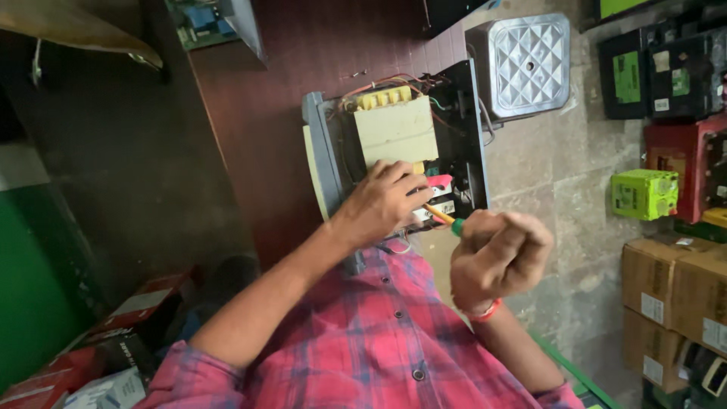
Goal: The person uses a green-handled screwdriver to tighten screws on a transformer and other components inside an open inverter unit. They repeatedly adjust and secure wires and terminals while working at a bench in a workshop.
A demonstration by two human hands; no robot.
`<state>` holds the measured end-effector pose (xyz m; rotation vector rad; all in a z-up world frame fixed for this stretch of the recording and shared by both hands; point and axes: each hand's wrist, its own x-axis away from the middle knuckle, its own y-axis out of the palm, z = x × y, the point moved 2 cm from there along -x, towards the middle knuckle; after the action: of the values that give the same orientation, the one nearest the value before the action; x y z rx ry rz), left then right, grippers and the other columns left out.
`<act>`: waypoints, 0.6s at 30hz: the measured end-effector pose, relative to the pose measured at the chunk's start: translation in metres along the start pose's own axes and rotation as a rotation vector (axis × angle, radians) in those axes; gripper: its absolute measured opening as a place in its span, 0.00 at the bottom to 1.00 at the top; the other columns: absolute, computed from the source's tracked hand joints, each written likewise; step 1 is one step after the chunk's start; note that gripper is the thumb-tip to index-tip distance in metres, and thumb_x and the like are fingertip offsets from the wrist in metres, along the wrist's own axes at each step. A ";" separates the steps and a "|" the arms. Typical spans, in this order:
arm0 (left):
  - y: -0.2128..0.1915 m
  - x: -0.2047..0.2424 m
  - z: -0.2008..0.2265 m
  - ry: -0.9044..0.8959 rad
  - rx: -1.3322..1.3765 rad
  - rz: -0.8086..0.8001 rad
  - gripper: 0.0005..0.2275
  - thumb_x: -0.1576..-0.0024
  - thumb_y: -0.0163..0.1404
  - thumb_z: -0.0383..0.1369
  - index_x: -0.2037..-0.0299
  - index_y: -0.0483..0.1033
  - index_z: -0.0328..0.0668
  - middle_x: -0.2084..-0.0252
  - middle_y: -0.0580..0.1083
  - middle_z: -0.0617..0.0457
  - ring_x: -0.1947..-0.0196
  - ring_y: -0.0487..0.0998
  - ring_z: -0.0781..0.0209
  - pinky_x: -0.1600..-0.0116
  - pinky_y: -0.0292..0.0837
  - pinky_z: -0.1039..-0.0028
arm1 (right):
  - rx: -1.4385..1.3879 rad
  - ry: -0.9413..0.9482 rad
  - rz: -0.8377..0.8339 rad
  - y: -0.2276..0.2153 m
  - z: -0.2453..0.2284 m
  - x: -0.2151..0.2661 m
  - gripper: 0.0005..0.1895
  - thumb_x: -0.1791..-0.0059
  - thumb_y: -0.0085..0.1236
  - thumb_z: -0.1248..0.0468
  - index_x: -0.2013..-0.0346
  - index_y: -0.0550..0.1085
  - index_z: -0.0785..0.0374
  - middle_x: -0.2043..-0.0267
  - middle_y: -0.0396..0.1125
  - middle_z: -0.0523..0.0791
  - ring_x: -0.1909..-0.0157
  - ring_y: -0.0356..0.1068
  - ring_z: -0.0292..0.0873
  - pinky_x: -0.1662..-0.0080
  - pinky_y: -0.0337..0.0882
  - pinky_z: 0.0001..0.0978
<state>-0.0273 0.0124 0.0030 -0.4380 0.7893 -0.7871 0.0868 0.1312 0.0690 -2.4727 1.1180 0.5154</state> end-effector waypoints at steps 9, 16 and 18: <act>0.019 0.003 0.001 0.000 0.108 -0.017 0.05 0.48 0.55 0.23 0.63 0.78 0.43 0.66 0.76 0.56 0.57 0.77 0.57 0.44 0.64 0.64 | -0.229 -0.077 -1.109 0.001 -0.041 -0.085 0.12 0.54 0.61 0.68 0.56 0.74 0.68 0.72 0.66 0.45 0.72 0.67 0.38 0.69 0.64 0.30; 0.006 -0.002 0.006 -0.023 0.239 -0.007 0.08 0.46 0.56 0.28 0.57 0.80 0.42 0.63 0.79 0.53 0.57 0.78 0.57 0.48 0.63 0.62 | -0.062 -0.069 -0.823 0.011 -0.042 -0.069 0.12 0.48 0.44 0.77 0.59 0.76 0.65 0.76 0.64 0.42 0.74 0.67 0.36 0.68 0.67 0.28; 0.003 -0.003 0.011 -0.066 0.303 0.062 0.08 0.45 0.58 0.31 0.58 0.79 0.40 0.64 0.78 0.51 0.59 0.78 0.54 0.51 0.68 0.62 | -0.156 0.145 -0.322 0.017 -0.041 -0.046 0.06 0.45 0.46 0.69 0.57 0.73 0.64 0.78 0.64 0.39 0.77 0.61 0.32 0.70 0.63 0.25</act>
<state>-0.0184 0.0171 0.0098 -0.1665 0.6065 -0.8142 0.0527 0.1301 0.1230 -2.7924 0.7285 0.3425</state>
